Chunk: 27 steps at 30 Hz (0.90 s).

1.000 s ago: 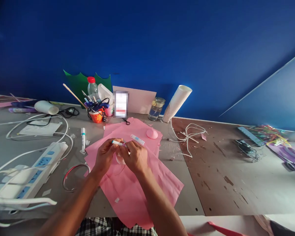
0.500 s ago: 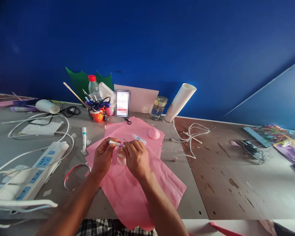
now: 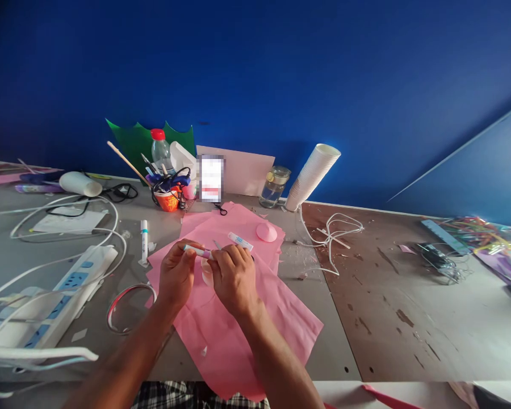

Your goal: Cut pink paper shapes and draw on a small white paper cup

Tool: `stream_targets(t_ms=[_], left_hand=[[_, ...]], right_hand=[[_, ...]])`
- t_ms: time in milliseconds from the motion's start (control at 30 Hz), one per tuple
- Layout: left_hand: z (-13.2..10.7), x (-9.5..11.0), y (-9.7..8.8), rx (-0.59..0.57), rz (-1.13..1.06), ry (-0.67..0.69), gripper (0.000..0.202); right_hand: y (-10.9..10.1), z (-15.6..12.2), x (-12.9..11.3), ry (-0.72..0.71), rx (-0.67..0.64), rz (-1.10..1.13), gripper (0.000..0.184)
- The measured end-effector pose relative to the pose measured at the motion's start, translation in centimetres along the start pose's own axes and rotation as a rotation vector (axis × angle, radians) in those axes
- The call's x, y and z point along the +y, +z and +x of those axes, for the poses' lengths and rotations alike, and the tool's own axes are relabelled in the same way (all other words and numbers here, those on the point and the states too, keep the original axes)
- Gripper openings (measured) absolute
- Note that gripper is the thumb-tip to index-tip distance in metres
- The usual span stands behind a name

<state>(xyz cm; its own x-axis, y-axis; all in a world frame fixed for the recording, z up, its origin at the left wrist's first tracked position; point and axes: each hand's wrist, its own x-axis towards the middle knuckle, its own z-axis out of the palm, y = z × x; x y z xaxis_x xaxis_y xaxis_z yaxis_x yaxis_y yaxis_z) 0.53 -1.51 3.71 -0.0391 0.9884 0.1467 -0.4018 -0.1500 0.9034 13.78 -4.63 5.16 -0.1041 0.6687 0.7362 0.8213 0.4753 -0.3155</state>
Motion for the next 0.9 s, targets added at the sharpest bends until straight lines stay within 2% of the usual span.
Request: stream_targets(t_ms=[133, 233, 333, 467, 533, 700, 900], left_hand=[[-0.2, 0.0, 0.0, -0.012, -0.022, 0.004, 0.033], [-0.4, 0.0, -0.1, -0.113, -0.08, -0.011, 0.03], [-0.5, 0.1, -0.3, -0.194, -0.122, -0.052, 0.037], [-0.2, 0.0, -0.5, -0.153, -0.124, -0.138, 0.037], [0.0, 0.1, -0.5, -0.105, -0.13, -0.117, 0.032], [0.3, 0.6, -0.5, -0.045, -0.161, -0.053, 0.024], [0.2, 0.8, -0.9, -0.143, -0.203, -0.015, 0.025]], right_hand=[[-0.1, 0.0, -0.2, 0.035, -0.005, -0.024, 0.015], [-0.6, 0.2, 0.1, 0.025, -0.016, 0.03, 0.015], [-1.1, 0.5, 0.5, 0.034, -0.035, 0.055, 0.013], [-0.9, 0.6, 0.7, 0.005, -0.128, 0.046, 0.02], [-0.7, 0.7, 0.5, -0.004, -0.166, 0.043, 0.022], [-0.5, 1.0, -0.5, -0.029, -0.121, -0.027, 0.022], [-1.3, 1.2, -1.4, -0.014, -0.108, 0.005, 0.021]])
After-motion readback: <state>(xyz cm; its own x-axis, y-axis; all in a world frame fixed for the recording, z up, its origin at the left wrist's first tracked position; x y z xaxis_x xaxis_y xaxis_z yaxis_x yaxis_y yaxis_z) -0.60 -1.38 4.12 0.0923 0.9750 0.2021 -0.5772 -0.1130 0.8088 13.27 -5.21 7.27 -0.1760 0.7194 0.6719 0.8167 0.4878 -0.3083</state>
